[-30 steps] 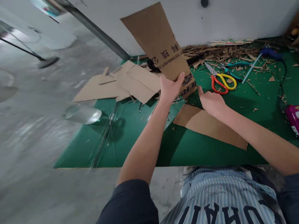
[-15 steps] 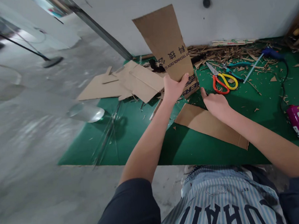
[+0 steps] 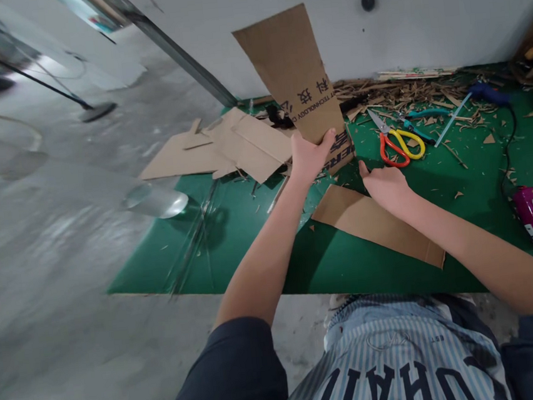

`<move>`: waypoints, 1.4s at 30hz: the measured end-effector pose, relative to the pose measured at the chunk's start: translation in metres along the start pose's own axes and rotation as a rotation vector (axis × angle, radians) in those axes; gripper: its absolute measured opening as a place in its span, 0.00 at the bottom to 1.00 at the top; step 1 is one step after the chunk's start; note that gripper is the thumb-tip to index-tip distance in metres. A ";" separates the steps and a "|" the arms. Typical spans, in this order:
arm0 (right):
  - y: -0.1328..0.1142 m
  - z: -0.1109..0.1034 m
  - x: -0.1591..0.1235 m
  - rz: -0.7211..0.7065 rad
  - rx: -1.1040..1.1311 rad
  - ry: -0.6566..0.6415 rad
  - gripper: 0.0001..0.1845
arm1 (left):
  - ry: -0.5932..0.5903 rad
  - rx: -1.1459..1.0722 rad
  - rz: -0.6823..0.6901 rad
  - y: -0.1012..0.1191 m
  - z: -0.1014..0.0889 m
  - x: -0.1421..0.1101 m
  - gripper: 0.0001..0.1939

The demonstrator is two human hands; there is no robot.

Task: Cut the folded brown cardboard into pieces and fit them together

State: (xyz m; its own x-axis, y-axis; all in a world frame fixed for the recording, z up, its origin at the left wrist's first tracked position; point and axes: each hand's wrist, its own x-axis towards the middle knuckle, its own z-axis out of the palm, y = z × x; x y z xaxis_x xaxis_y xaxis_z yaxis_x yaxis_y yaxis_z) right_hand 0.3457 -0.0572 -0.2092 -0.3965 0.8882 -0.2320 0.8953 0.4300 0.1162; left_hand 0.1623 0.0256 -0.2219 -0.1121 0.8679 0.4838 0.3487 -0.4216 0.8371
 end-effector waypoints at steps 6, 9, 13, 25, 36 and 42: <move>0.005 -0.001 0.003 0.013 0.016 -0.045 0.41 | 0.004 0.002 -0.018 0.000 -0.001 0.001 0.21; 0.007 -0.004 0.005 0.030 0.046 -0.078 0.42 | 0.007 -0.026 -0.020 0.001 -0.003 0.001 0.21; 0.006 -0.005 0.006 0.061 0.060 -0.090 0.42 | 0.047 -0.024 -0.006 0.000 -0.011 0.001 0.21; 0.028 -0.037 0.010 0.048 0.056 0.019 0.35 | 0.251 -0.296 -0.081 -0.022 -0.017 0.011 0.32; 0.032 -0.060 -0.009 0.128 0.373 0.240 0.32 | 0.214 -0.343 -0.147 -0.011 -0.016 0.003 0.37; 0.004 -0.030 -0.009 0.123 0.325 0.185 0.34 | 0.137 -0.074 -0.015 0.003 -0.017 -0.008 0.24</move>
State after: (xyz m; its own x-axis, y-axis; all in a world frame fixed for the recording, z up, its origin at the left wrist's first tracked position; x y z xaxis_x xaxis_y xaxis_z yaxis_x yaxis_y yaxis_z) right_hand 0.3465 -0.0586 -0.1782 -0.2856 0.9568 -0.0537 0.9443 0.2714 -0.1860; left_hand 0.1489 0.0132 -0.2188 -0.2444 0.8325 0.4971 0.2768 -0.4314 0.8586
